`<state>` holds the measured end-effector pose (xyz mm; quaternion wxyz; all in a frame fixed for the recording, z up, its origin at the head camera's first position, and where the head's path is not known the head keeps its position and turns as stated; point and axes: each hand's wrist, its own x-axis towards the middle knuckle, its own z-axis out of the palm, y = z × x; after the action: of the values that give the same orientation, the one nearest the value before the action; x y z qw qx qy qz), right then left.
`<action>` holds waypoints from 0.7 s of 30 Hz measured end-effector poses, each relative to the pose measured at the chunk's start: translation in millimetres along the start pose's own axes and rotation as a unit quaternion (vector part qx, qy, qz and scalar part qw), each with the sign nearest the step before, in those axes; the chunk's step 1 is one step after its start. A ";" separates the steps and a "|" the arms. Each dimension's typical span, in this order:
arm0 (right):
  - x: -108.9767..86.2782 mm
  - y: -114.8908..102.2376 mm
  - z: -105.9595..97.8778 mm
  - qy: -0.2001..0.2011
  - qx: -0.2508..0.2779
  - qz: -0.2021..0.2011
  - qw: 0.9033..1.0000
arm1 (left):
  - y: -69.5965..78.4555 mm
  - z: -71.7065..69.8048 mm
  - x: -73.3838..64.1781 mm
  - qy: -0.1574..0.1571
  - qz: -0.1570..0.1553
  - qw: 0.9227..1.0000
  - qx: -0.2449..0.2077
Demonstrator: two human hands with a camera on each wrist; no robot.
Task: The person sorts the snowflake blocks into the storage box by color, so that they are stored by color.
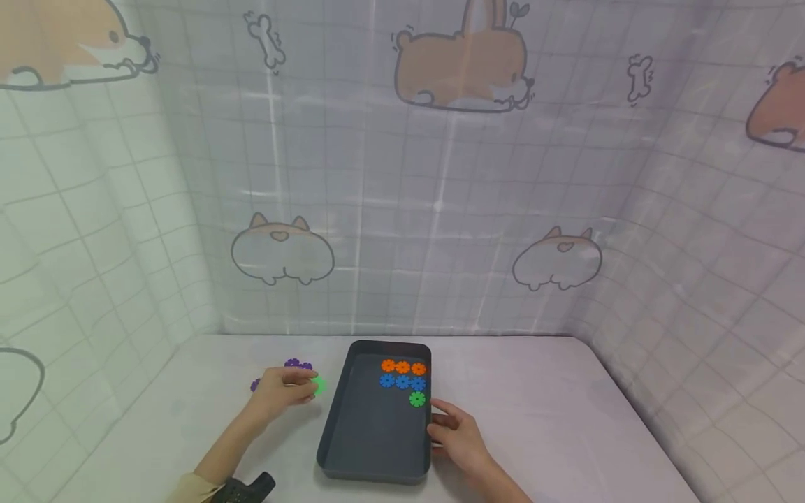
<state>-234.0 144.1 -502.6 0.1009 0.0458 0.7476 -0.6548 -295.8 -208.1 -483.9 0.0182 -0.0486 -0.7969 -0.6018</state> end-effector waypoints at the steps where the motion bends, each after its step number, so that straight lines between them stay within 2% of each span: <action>1: 0.1 -0.3 -0.4 -0.002 0.000 0.000 1.000 | 2.2 4.9 -0.2 -0.007 0.005 1.000 -0.003; 13: 7.0 0.7 -8.7 -0.010 -0.008 0.001 1.000 | 29.8 54.1 3.9 -0.090 0.038 0.995 -0.037; 21: 8.9 0.9 -8.7 -0.017 -0.008 0.002 1.000 | 44.5 79.2 3.1 -0.101 0.039 0.994 -0.028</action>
<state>-243.3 152.3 -504.3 0.1152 0.0355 0.7510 -0.6492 -292.1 -119.7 -462.8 -0.0404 -0.1404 -0.7750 -0.6148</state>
